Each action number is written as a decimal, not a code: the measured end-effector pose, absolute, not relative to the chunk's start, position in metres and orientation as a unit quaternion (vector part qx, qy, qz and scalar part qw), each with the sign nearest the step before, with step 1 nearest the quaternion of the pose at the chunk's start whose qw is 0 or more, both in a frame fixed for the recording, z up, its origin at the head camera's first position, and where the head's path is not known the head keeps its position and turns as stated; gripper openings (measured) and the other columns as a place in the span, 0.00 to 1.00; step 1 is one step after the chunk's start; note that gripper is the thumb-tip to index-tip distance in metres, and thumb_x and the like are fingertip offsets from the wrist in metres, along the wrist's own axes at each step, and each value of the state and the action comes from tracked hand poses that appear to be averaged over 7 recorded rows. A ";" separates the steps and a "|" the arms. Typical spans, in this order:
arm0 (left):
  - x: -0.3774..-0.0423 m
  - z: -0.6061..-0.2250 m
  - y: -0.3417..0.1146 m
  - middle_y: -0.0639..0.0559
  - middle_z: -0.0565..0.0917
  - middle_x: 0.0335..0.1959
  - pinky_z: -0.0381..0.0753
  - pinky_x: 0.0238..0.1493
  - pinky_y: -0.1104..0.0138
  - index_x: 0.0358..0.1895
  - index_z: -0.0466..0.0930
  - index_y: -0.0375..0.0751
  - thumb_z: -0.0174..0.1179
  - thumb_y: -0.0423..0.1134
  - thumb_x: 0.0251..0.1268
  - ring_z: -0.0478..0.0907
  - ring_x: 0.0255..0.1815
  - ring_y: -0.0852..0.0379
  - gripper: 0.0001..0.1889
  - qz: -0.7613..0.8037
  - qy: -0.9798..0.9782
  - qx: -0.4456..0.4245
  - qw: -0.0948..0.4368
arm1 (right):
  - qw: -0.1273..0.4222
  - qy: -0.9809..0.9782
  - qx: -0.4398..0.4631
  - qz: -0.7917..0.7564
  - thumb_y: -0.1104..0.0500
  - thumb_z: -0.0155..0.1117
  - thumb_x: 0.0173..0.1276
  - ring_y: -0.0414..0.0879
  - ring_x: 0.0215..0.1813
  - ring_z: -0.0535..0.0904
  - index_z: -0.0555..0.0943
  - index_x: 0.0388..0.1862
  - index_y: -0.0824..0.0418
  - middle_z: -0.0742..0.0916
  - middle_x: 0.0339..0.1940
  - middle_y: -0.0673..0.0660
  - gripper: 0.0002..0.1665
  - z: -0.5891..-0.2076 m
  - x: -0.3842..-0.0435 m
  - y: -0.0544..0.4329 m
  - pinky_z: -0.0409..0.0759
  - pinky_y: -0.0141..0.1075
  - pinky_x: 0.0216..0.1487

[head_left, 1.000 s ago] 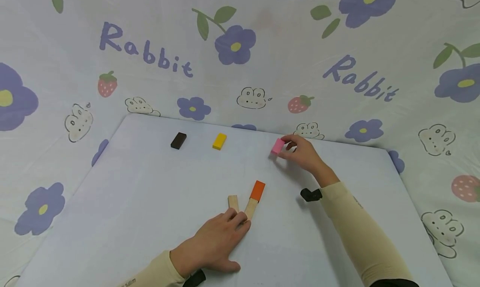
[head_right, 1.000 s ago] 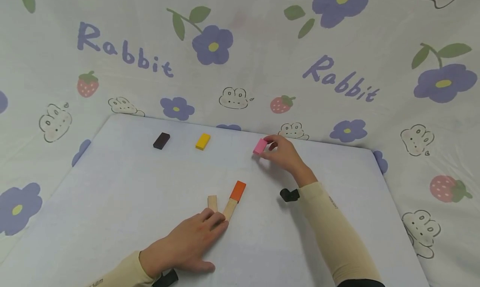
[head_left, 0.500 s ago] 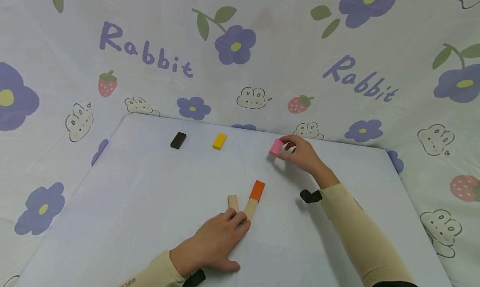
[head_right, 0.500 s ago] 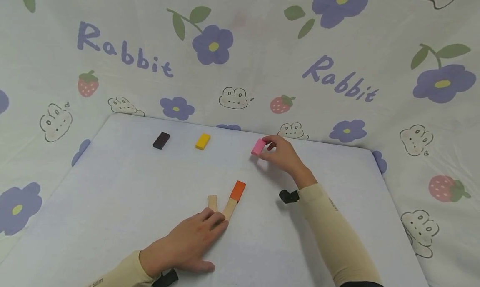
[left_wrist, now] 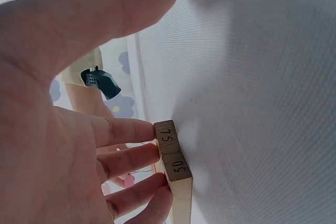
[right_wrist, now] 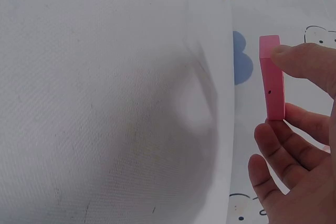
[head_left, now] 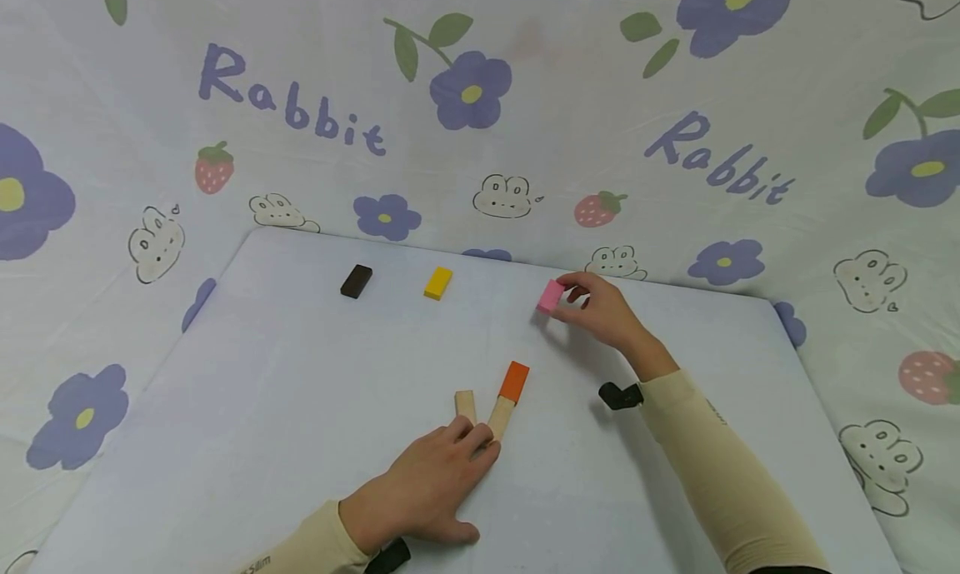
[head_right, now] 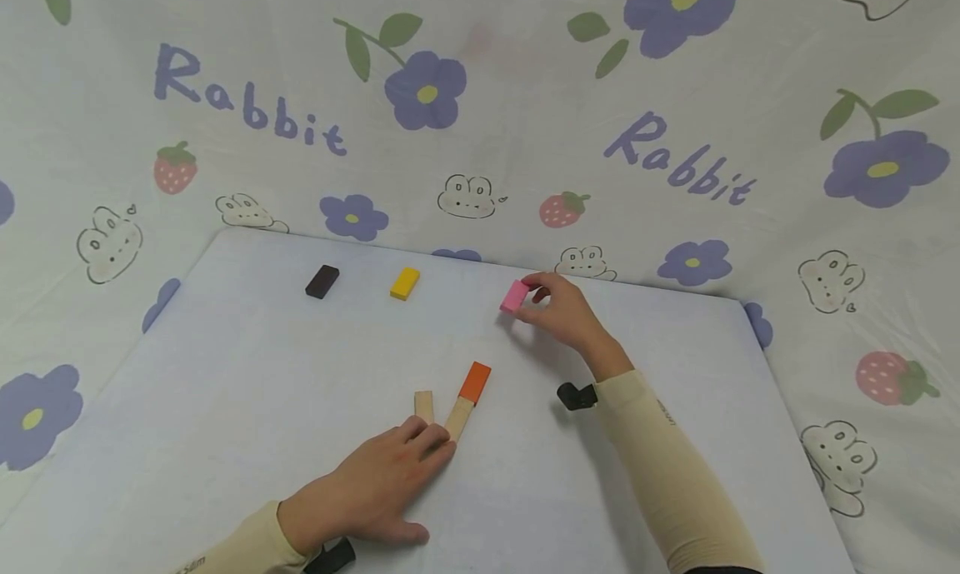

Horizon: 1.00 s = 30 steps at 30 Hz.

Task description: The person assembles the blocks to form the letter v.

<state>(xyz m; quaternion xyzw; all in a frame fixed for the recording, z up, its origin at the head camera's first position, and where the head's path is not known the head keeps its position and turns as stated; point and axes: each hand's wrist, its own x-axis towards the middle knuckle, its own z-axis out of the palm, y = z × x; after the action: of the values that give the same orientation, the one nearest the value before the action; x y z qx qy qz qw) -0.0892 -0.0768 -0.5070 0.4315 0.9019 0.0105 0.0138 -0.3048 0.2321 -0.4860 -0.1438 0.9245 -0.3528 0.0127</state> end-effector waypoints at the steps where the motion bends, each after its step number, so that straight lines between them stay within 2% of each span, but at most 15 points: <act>1: -0.089 -0.507 -0.077 0.53 0.73 0.67 0.76 0.53 0.68 0.74 0.75 0.44 0.76 0.69 0.55 0.68 0.59 0.54 0.48 0.011 0.902 0.432 0.014 | 0.012 0.924 -0.145 -0.354 0.53 0.77 0.70 0.61 0.61 0.80 0.80 0.71 0.62 0.84 0.62 0.64 0.34 -0.486 -0.304 0.232 0.82 0.53 0.56; 30: -0.088 -0.509 -0.077 0.53 0.73 0.65 0.77 0.52 0.68 0.73 0.76 0.44 0.76 0.70 0.53 0.69 0.58 0.53 0.49 0.002 0.902 0.433 0.000 | 0.004 0.924 -0.152 -0.351 0.53 0.78 0.70 0.55 0.58 0.79 0.80 0.71 0.60 0.85 0.59 0.58 0.33 -0.484 -0.293 0.225 0.80 0.51 0.60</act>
<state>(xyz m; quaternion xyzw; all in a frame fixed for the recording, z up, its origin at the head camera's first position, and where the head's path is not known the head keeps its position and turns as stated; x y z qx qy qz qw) -0.0883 -0.0766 -0.5088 0.4327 0.9015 0.0019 -0.0001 -0.2935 0.2251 -0.4837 -0.1521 0.9239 -0.3512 0.0036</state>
